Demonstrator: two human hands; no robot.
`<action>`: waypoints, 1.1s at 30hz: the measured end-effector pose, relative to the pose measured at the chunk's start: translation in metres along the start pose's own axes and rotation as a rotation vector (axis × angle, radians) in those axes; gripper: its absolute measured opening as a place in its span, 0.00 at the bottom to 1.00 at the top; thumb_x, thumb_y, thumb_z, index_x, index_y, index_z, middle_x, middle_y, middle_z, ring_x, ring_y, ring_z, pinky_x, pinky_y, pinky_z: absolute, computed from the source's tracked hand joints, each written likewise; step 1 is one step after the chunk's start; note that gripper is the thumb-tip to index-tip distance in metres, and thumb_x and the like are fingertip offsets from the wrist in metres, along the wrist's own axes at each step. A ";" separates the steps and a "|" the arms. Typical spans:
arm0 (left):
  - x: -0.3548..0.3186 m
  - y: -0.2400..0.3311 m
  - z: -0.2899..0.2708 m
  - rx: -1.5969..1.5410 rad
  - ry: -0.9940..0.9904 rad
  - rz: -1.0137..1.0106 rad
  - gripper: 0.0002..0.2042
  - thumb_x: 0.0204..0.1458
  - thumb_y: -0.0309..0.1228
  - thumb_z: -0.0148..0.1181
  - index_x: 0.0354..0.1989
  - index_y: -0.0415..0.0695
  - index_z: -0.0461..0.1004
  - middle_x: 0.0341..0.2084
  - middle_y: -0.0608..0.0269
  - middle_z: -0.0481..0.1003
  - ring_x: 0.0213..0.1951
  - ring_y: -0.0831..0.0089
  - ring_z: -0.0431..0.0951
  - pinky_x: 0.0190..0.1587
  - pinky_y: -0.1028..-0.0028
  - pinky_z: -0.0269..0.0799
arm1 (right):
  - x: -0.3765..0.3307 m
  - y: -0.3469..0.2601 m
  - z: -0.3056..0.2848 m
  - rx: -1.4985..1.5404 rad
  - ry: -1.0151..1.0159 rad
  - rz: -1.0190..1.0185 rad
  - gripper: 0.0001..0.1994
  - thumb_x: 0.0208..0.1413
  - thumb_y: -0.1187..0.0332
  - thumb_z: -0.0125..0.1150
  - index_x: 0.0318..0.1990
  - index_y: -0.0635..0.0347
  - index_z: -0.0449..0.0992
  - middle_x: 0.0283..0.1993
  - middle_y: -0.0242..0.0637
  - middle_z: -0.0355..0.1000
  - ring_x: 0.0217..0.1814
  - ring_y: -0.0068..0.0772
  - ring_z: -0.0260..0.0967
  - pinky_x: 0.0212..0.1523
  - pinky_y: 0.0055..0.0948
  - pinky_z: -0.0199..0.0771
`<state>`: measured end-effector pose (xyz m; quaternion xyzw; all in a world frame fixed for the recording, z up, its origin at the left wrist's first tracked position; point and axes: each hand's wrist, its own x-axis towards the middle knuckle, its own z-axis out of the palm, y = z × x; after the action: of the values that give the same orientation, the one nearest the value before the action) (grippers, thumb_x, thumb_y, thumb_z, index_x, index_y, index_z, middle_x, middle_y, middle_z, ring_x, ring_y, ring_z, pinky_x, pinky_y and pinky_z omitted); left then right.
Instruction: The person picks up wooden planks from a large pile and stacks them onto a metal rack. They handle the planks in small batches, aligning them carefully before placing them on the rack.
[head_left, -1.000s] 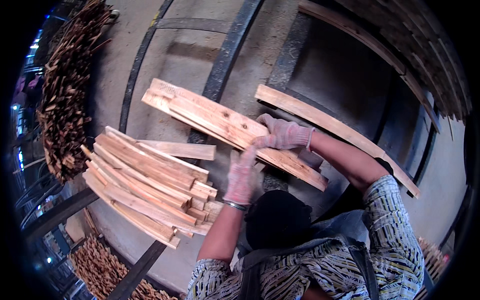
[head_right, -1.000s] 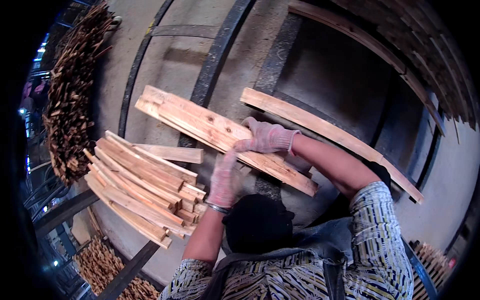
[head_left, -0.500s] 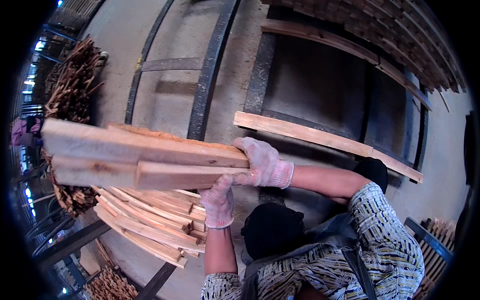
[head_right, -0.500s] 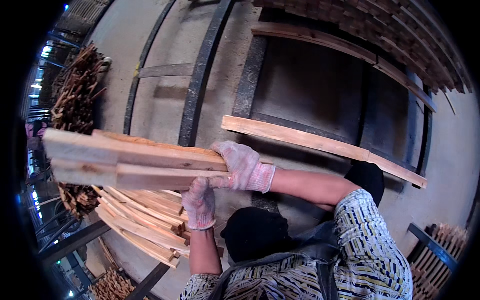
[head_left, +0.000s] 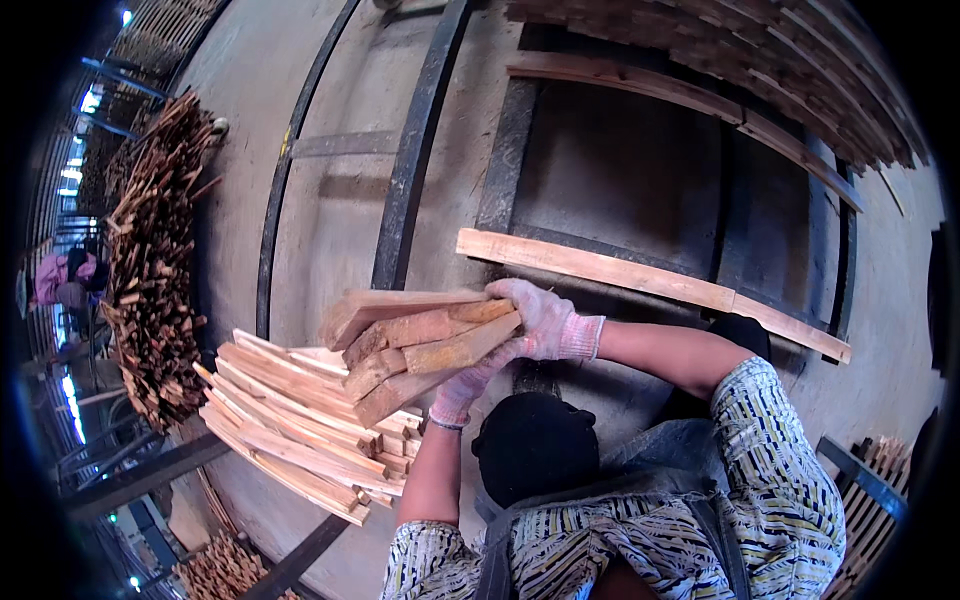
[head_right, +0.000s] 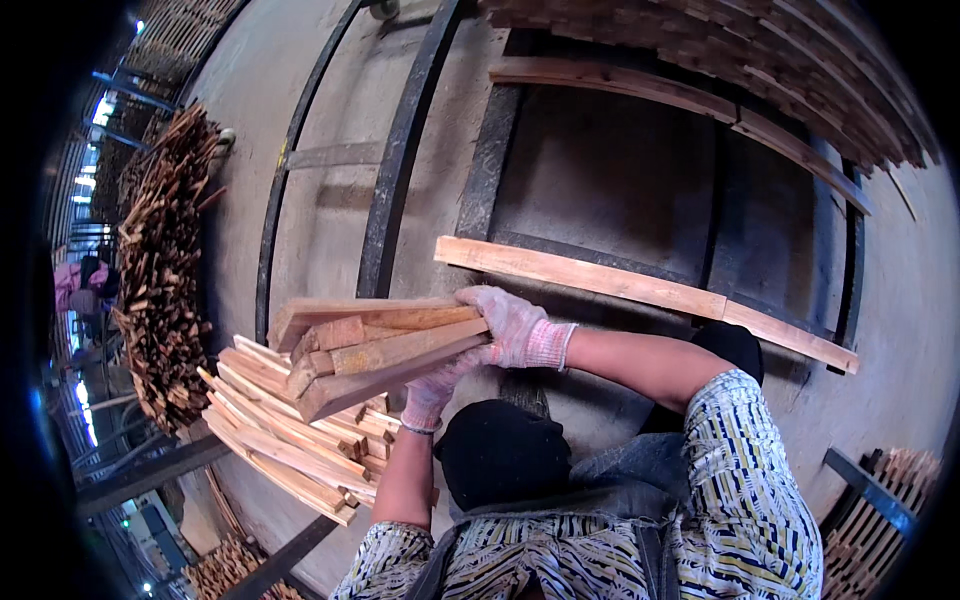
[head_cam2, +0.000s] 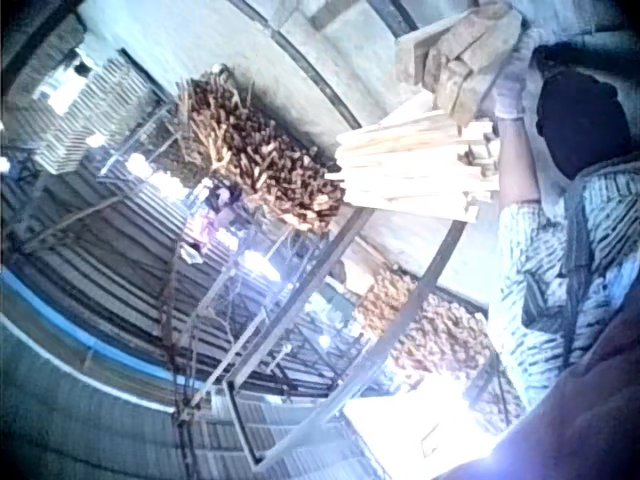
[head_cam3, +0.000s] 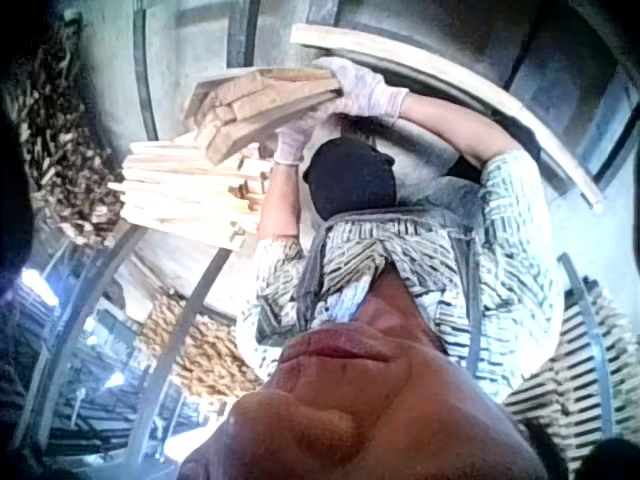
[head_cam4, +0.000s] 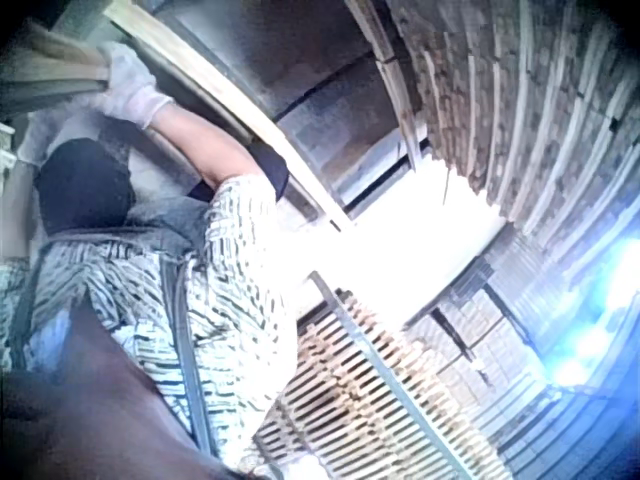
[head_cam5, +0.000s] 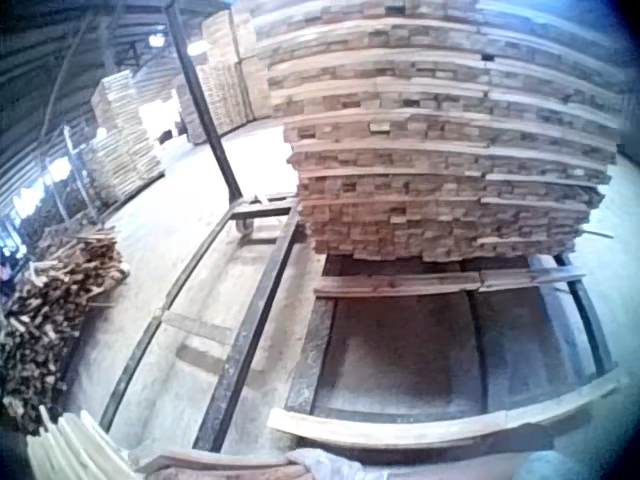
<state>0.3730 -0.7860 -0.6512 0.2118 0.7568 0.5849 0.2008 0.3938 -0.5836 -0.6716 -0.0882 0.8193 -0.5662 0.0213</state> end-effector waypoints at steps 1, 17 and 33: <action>0.003 -0.005 0.000 -0.085 0.012 -0.045 0.28 0.49 0.33 0.76 0.58 0.42 0.73 0.53 0.60 0.76 0.54 0.69 0.75 0.59 0.66 0.71 | 0.001 -0.001 -0.003 0.012 -0.027 0.017 0.46 0.43 0.41 0.75 0.64 0.62 0.63 0.59 0.54 0.68 0.64 0.55 0.66 0.65 0.42 0.67; 0.202 0.078 0.038 -0.585 -0.244 -0.303 0.30 0.62 0.44 0.59 0.65 0.36 0.61 0.52 0.52 0.74 0.52 0.62 0.78 0.56 0.63 0.77 | 0.031 -0.029 -0.109 0.354 0.566 0.295 0.29 0.66 0.53 0.55 0.68 0.58 0.61 0.58 0.51 0.73 0.61 0.38 0.71 0.59 0.34 0.70; 0.338 -0.020 0.143 -0.470 -0.306 -0.617 0.34 0.56 0.53 0.65 0.61 0.37 0.71 0.51 0.55 0.77 0.52 0.65 0.76 0.56 0.68 0.72 | -0.015 0.122 -0.199 -0.005 0.857 0.828 0.32 0.67 0.43 0.38 0.64 0.61 0.65 0.57 0.61 0.72 0.62 0.63 0.68 0.60 0.50 0.68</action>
<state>0.1694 -0.4884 -0.7236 0.0080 0.5922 0.6159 0.5196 0.3667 -0.3555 -0.7146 0.4751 0.7222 -0.4941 -0.0925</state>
